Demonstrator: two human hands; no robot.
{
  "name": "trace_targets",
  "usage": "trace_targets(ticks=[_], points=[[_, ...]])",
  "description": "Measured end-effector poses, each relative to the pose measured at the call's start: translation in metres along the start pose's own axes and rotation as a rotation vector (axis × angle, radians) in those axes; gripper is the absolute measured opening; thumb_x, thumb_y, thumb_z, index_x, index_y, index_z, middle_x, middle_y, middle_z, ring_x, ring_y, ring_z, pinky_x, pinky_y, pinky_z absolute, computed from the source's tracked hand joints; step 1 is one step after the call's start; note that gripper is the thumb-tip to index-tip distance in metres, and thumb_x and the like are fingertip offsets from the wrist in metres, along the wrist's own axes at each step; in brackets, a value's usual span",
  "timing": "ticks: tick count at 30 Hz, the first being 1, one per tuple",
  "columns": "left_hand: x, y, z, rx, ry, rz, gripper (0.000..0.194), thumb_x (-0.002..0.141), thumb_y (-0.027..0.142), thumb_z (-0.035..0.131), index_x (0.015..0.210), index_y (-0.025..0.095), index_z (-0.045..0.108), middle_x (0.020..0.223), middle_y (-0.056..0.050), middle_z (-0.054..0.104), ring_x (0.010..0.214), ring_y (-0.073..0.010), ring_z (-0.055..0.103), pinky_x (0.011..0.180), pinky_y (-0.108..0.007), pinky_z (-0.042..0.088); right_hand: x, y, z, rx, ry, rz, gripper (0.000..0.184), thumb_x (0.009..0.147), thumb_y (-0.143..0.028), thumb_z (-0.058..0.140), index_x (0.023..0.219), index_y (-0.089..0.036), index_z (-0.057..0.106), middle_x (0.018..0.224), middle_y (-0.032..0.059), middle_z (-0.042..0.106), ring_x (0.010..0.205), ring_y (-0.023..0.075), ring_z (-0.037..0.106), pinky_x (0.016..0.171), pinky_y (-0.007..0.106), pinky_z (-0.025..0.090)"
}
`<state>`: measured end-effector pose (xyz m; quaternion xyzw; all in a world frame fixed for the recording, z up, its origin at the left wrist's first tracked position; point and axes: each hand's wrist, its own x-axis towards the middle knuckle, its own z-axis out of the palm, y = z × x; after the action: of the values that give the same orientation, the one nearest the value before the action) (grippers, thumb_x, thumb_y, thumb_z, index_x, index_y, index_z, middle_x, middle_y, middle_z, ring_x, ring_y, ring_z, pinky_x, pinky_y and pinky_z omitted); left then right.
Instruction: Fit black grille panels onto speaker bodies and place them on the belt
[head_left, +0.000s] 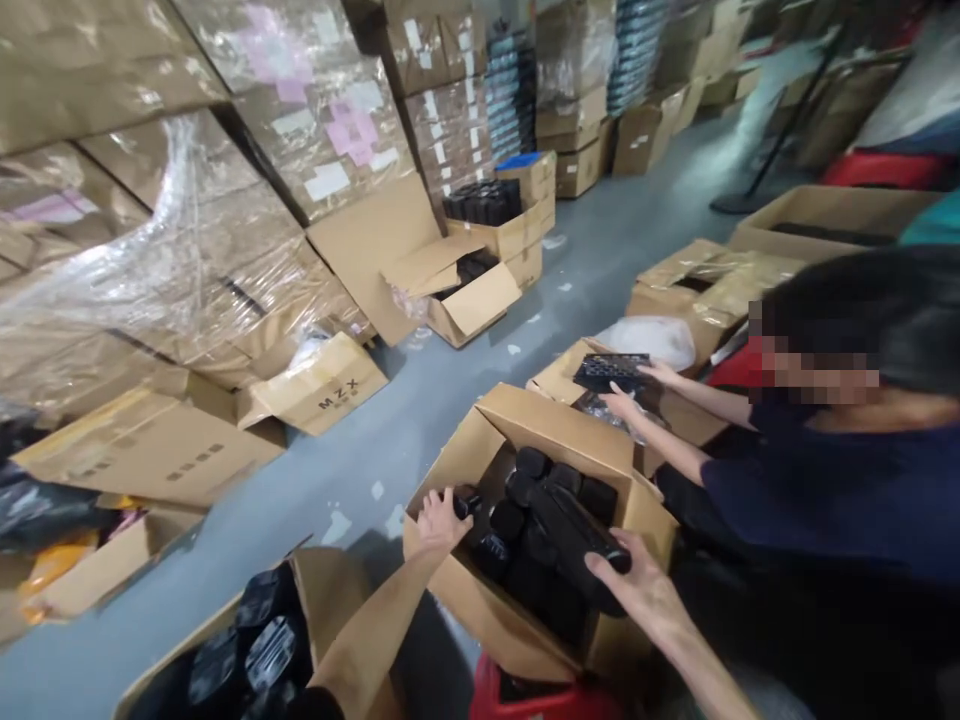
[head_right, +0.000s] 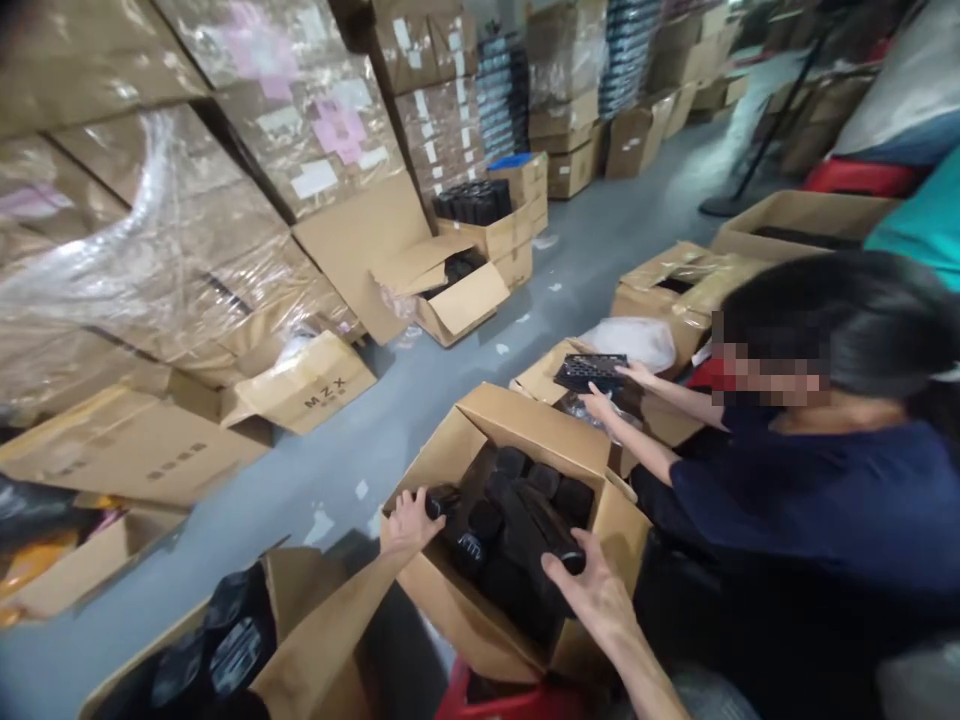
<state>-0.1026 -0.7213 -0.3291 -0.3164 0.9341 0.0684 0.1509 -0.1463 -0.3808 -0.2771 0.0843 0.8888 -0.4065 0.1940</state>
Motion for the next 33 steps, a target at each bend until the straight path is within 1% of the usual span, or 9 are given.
trace_targets(ticks=[2,5,7,10,14,19,25,29,33], points=[[0.02,-0.006,0.017,0.022,-0.022,-0.016,0.072,0.079,0.047,0.073,0.143,0.024,0.05,0.134,-0.017,0.055,0.131,-0.036,0.049,0.105,-0.046,0.04,0.021,-0.011,0.023,-0.075,-0.1,0.019,0.057,0.067,-0.064,0.066,0.115,-0.034,0.065,0.094,0.0105,0.076,0.091,0.0381,0.078,0.082,0.048,0.059],[0.038,-0.016,0.041,0.049,-0.074,-0.024,0.076,0.08,0.046,0.074,0.148,0.023,0.047,0.137,-0.019,0.052,0.132,-0.037,0.048,0.107,-0.047,0.039,0.057,-0.043,0.053,-0.229,-0.175,-0.014,0.066,0.072,-0.063,0.065,0.127,-0.027,0.06,0.102,0.0135,0.07,0.094,0.0368,0.076,0.084,0.047,0.058],[0.041,-0.022,0.056,0.062,-0.115,-0.012,0.078,0.078,0.043,0.075,0.149,0.023,0.048,0.138,-0.019,0.052,0.132,-0.0379,0.048,0.107,-0.048,0.039,0.085,-0.068,0.077,-0.324,-0.207,-0.064,0.07,0.076,-0.06,0.064,0.134,-0.021,0.057,0.109,0.0149,0.065,0.096,0.0344,0.075,0.087,0.045,0.056],[0.04,-0.028,0.078,0.073,-0.18,0.01,0.082,0.076,0.04,0.077,0.151,0.023,0.047,0.136,-0.02,0.054,0.128,-0.0392,0.049,0.106,-0.049,0.041,0.127,-0.101,0.115,-0.431,-0.215,-0.157,0.069,0.079,-0.053,0.066,0.139,-0.021,0.054,0.124,0.0168,0.057,0.109,0.035,0.069,0.094,0.044,0.051],[0.039,-0.035,0.101,0.062,-0.247,0.03,0.09,0.075,0.041,0.079,0.155,0.024,0.042,0.139,-0.019,0.053,0.129,-0.0396,0.047,0.109,-0.05,0.041,0.173,-0.121,0.166,-0.547,-0.219,-0.292,0.069,0.081,-0.05,0.07,0.142,-0.024,0.051,0.133,0.018,0.05,0.121,0.039,0.059,0.099,0.046,0.043],[0.041,-0.036,0.119,0.01,-0.329,0.076,0.095,0.069,0.039,0.087,0.153,0.025,0.046,0.139,-0.017,0.053,0.128,-0.0392,0.047,0.111,-0.049,0.039,0.191,-0.109,0.228,-0.692,-0.323,-0.423,0.074,0.079,-0.046,0.077,0.144,-0.023,0.05,0.134,0.0187,0.051,0.122,0.0412,0.053,0.098,0.049,0.037],[0.04,-0.036,0.134,-0.029,-0.36,0.08,0.108,0.068,0.036,0.09,0.16,0.021,0.034,0.146,-0.021,0.05,0.132,-0.0425,0.047,0.113,-0.052,0.038,0.17,-0.071,0.299,-0.806,-0.51,-0.523,0.071,0.075,-0.033,0.085,0.141,-0.031,0.058,0.144,0.0157,0.049,0.126,0.0396,0.049,0.101,0.049,0.031],[0.036,-0.041,0.152,-0.063,-0.423,0.093,0.116,0.065,0.025,0.091,0.163,0.022,0.029,0.156,-0.02,0.046,0.133,-0.0415,0.052,0.111,-0.047,0.044,0.157,-0.047,0.327,-0.83,-0.596,-0.516,0.072,0.077,-0.029,0.085,0.144,-0.028,0.058,0.151,0.0178,0.047,0.127,0.0406,0.048,0.101,0.05,0.031],[0.033,-0.039,0.167,-0.086,-0.487,0.08,0.117,0.068,0.025,0.087,0.165,0.021,0.022,0.171,-0.021,0.023,0.14,-0.0445,0.049,0.113,-0.048,0.043,0.155,-0.035,0.337,-0.796,-0.701,-0.53,0.082,0.078,-0.026,0.083,0.153,-0.032,0.049,0.164,0.0161,0.035,0.135,0.041,0.041,0.107,0.05,0.027]])
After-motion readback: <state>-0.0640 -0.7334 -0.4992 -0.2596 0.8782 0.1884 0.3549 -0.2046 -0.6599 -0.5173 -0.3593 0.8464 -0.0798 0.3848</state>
